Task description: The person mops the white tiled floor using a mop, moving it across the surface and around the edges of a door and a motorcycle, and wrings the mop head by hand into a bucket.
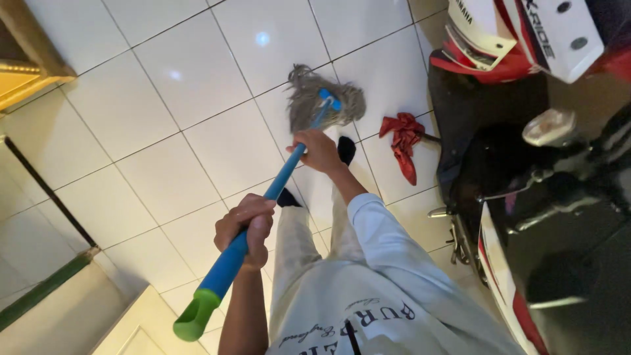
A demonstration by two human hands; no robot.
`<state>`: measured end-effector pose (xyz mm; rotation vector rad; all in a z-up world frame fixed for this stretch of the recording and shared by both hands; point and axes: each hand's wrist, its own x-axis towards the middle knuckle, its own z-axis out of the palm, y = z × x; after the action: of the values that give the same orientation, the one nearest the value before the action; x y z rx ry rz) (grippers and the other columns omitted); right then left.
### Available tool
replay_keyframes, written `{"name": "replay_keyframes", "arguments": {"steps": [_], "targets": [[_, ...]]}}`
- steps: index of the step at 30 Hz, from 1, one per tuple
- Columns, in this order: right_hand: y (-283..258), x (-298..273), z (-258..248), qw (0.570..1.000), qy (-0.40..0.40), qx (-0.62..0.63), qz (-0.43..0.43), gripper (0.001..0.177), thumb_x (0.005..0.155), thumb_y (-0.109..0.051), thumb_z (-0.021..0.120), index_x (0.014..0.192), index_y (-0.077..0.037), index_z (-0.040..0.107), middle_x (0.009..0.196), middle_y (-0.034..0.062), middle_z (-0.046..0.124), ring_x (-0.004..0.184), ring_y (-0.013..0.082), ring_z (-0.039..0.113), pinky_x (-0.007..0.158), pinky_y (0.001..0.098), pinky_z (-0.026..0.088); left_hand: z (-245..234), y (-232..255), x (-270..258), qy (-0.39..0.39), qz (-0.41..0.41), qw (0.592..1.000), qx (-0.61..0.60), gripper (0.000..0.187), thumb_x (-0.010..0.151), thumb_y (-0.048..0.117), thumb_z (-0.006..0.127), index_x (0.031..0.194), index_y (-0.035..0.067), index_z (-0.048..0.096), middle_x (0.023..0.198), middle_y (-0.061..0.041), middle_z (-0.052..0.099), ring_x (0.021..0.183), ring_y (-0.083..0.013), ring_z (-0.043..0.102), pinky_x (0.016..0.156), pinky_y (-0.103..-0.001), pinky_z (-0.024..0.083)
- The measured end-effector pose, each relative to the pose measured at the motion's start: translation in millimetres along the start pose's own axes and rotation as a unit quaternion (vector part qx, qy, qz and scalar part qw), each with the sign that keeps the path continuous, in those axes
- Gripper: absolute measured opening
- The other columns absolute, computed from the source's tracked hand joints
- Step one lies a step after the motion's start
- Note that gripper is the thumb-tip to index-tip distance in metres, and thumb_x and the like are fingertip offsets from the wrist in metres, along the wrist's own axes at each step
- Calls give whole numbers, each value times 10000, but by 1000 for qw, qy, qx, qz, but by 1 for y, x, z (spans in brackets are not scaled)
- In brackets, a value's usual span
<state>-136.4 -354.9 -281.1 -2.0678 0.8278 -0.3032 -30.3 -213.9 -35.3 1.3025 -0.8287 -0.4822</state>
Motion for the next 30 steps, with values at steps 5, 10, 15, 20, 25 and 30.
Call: {"name": "replay_keyframes", "arguments": {"steps": [5, 10, 15, 20, 25, 30], "targets": [[118, 57, -11, 998, 53, 5, -12, 337, 851, -351, 837, 761, -110, 619, 773, 68, 649, 833, 314, 627, 810, 441, 505, 33, -138, 9, 188, -119, 970, -95, 121, 1120, 41, 478, 1166, 31, 589, 605, 7, 441, 522, -99, 415, 782, -377, 519], [250, 87, 72, 995, 2, -97, -31, 362, 890, -374, 792, 738, -95, 619, 734, 87, 614, 833, 324, 616, 1061, 576, 420, 6, -337, -16, 374, -290, 843, -254, 291, 995, 124, 475, 1253, 8, 545, 662, -13, 404, 711, -164, 462, 963, -384, 461], [411, 90, 142, 982, -27, -187, -28, 386, 962, -423, 745, 778, -98, 651, 795, 117, 636, 936, 401, 601, 995, 546, 394, -29, -566, -92, 399, -304, 770, -394, 321, 934, 83, 538, 1233, -32, 554, 639, -23, 409, 705, -198, 480, 991, -399, 467], [571, 53, 93, 935, -53, -352, -14, 381, 1011, -434, 771, 895, -79, 693, 875, 133, 653, 936, 321, 621, 1097, 592, 329, 85, -705, -160, 296, -498, 713, -396, 311, 918, 154, 585, 1212, 53, 590, 814, -49, 536, 1052, -284, 611, 1027, -509, 430], [596, 34, 83, 934, 2, -355, 30, 309, 1025, -321, 744, 822, -99, 675, 898, 103, 622, 984, 319, 579, 1186, 550, 356, 96, -717, -166, 258, -506, 718, -402, 271, 944, 145, 589, 1202, 63, 601, 786, -53, 502, 1079, -283, 602, 1100, -525, 412], [501, 36, 122, 973, 41, -227, 19, 439, 929, -442, 824, 722, -105, 635, 729, 90, 577, 845, 347, 544, 906, 522, 386, 29, -652, -125, 253, -422, 767, -413, 214, 934, 146, 569, 1101, 40, 650, 666, -47, 466, 878, -247, 604, 1133, -492, 440]]}}
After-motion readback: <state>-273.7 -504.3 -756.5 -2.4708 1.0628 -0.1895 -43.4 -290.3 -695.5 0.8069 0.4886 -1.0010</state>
